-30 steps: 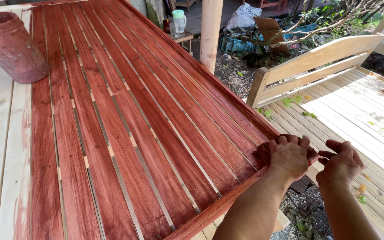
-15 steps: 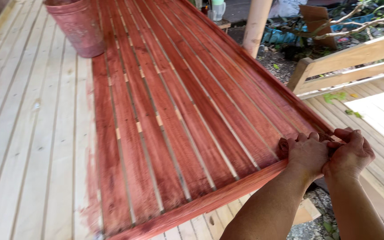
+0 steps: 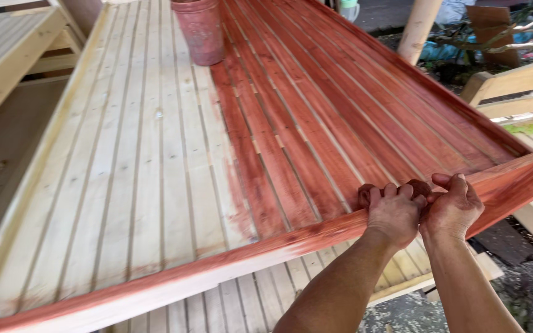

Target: The person wipes a reddish-brown wood stain onto the slats and frame rails of unfinished wooden furniture using a cloth, working along the top surface and then around the edges and corner posts of the frame.

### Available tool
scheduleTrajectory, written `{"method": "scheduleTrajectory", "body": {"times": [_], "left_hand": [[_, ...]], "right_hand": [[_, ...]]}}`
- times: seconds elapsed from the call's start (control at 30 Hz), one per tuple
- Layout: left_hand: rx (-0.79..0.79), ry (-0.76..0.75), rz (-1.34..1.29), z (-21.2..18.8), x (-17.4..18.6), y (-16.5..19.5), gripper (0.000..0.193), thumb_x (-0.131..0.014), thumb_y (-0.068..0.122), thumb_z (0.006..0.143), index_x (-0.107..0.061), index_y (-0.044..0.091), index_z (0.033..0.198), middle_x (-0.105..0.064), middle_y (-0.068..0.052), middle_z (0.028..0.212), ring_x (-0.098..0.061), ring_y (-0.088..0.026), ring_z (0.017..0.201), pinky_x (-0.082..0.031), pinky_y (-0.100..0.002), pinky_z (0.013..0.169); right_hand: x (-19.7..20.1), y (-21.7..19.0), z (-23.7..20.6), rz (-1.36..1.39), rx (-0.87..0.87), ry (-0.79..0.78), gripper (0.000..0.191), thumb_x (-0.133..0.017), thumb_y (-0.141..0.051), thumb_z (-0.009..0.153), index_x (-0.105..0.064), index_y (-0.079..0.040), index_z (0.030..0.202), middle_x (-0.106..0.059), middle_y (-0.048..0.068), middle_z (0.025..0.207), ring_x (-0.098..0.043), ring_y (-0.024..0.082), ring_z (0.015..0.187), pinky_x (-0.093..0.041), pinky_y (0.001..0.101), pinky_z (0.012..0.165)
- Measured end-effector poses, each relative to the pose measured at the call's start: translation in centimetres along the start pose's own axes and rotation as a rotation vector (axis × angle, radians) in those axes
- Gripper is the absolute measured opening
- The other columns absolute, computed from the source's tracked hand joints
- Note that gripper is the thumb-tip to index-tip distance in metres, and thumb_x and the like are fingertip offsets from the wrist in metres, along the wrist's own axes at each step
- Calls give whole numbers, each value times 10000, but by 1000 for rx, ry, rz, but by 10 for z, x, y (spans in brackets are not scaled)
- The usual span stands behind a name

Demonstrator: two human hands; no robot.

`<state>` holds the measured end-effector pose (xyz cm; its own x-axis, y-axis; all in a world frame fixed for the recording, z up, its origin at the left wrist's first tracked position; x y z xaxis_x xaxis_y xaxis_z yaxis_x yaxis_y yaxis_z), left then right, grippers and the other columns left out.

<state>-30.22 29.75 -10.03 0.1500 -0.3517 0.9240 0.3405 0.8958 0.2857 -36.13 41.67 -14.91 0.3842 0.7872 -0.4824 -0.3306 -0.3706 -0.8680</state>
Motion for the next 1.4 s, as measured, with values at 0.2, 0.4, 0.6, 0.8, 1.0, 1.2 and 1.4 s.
{"method": "scheduleTrajectory", "body": {"times": [0.2,0.4,0.6,0.8,1.0,1.2,1.4], "left_hand": [[-20,85,84,-122,34,-74,446,-561,186,905,-659,230,1337,-592,-71,1261,-530,-299,1241,-357,-581,1036],[-18,156,205,-231,71,-151,461,-585,185,888,-657,262,1336,-576,-62,1263,-519,-301,1215,-304,-602,1105],[-10,297,309,-303,94,-196,459,-652,222,868,-657,270,1324,-578,-14,1281,-518,-291,1242,-289,-587,1185],[-3,334,303,-360,124,-233,483,-693,189,854,-657,272,1329,-581,-32,1250,-530,-296,1253,-290,-566,1220],[164,334,357,-438,166,-278,525,-694,173,823,-640,246,1340,-584,-50,1319,-476,-326,1328,-250,-554,1211],[334,294,369,-528,214,-325,505,-696,184,860,-619,219,1358,-559,-82,1344,-428,-336,1329,-235,-534,1178],[703,226,378,-624,266,-379,518,-684,116,836,-625,245,1335,-559,-70,1303,-430,-320,1321,-210,-547,1182]], "right_hand": [[-63,8,-104,-23,14,-64,260,-521,-206,1096,-652,-70,918,-734,66,892,-514,104,519,-443,277,505],[-141,41,-211,-80,-32,-240,330,-535,-239,1106,-671,-41,879,-704,57,845,-499,100,534,-429,271,513],[-223,72,-275,-79,-137,-423,334,-546,-254,1092,-696,-41,883,-641,46,778,-502,89,553,-371,259,501],[-273,86,-318,-18,-215,-543,325,-544,-257,1078,-678,-57,860,-688,33,808,-498,83,539,-377,252,492],[-300,95,-383,-59,-339,-640,259,-543,-258,1050,-665,-69,922,-743,35,898,-513,88,533,-365,256,468],[-325,82,-441,-51,-300,-695,270,-556,-261,1065,-665,-46,945,-736,51,900,-516,87,543,-373,251,470],[-332,90,-522,-96,-375,-681,256,-549,-236,1056,-669,-37,947,-738,59,884,-503,101,527,-359,259,451]]}}
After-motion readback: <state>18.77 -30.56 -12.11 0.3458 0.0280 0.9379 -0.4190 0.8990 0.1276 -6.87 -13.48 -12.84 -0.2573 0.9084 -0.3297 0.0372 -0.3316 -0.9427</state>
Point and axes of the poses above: each hand's wrist, its own z-axis towards the middle knuckle, its own x-axis out of the back of the hand, y = z × x, the point moved 4 cm from there along z, towards the middle knuckle
